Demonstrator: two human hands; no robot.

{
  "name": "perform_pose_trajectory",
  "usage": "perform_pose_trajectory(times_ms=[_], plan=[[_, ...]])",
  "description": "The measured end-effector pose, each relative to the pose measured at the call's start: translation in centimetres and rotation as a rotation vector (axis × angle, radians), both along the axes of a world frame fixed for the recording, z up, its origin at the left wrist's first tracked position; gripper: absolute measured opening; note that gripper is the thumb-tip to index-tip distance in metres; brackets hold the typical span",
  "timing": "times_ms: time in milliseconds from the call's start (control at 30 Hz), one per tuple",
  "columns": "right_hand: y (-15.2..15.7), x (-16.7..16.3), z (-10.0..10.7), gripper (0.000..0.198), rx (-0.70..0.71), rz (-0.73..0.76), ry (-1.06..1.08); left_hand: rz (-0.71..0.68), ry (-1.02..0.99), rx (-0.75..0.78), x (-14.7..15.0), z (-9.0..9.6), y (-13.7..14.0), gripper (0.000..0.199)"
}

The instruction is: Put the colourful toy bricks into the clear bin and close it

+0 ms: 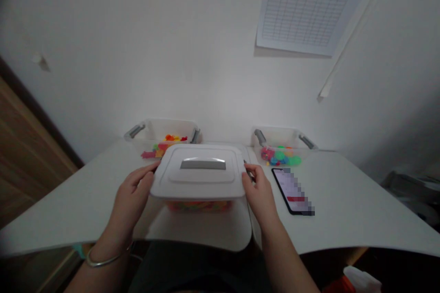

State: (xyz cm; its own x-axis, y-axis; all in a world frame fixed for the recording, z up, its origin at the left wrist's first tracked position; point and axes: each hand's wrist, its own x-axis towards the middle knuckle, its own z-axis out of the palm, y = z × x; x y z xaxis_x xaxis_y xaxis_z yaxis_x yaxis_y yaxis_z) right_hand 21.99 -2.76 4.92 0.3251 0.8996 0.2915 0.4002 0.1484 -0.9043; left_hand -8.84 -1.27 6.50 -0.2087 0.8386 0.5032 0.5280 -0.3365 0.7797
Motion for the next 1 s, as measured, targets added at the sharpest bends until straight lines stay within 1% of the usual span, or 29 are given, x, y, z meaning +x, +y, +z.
perform_pose_trajectory(times_ms=[133, 233, 367, 433, 533, 633, 700, 767, 800, 867, 967, 1000], plan=[[-0.2, 1.8, 0.5, 0.037, -0.016, -0.064, 0.04, -0.039, -0.003, -0.012, 0.7, 0.2, -0.1, 0.038], [-0.2, 3.0, 0.8, 0.037, -0.015, -0.079, 0.034, -0.091, -0.019, -0.034, 1.0, 0.0, 0.2, 0.038], [-0.2, 3.6, 1.1, 0.037, -0.005, -0.09, 0.002, -0.167, -0.057, -0.088, 1.2, 0.0, 0.9, 0.038], [-0.2, 3.6, 1.0, 0.038, 0.006, -0.1, -0.002, -0.181, -0.059, -0.106, 1.3, 0.1, 1.2, 0.039], [-0.1, 3.4, 0.6, 0.037, 0.052, -0.131, -0.017, -0.18, -0.041, -0.127, 1.4, 0.4, 1.3, 0.04], [-0.1, 3.4, 0.4, 0.034, 0.146, -0.136, -0.084, -0.197, -0.02, -0.119, 1.2, 0.5, 1.4, 0.038], [-0.1, 3.5, 0.3, 0.031, 0.199, -0.123, -0.135, -0.212, -0.025, -0.097, 1.1, 0.3, 1.5, 0.036], [0.0, 3.8, 0.1, 0.03, 0.221, -0.107, -0.126, -0.222, -0.068, -0.09, 0.9, -0.1, 1.7, 0.036], [0.2, 3.9, -0.2, 0.029, 0.218, -0.096, -0.088, -0.227, -0.109, -0.099, 0.9, -0.4, 1.8, 0.037], [0.5, 4.1, -0.8, 0.033, 0.172, -0.078, 0.062, -0.233, -0.239, -0.144, 1.2, -0.9, 2.0, 0.044], [0.6, 3.5, -1.7, 0.055, 0.033, -0.07, 0.395, -0.235, -0.534, -0.245, 2.2, -1.2, 1.9, 0.068], [0.4, 3.1, -1.7, 0.061, -0.015, -0.058, 0.503, -0.274, -0.627, -0.311, 2.6, -1.2, 1.8, 0.072]])
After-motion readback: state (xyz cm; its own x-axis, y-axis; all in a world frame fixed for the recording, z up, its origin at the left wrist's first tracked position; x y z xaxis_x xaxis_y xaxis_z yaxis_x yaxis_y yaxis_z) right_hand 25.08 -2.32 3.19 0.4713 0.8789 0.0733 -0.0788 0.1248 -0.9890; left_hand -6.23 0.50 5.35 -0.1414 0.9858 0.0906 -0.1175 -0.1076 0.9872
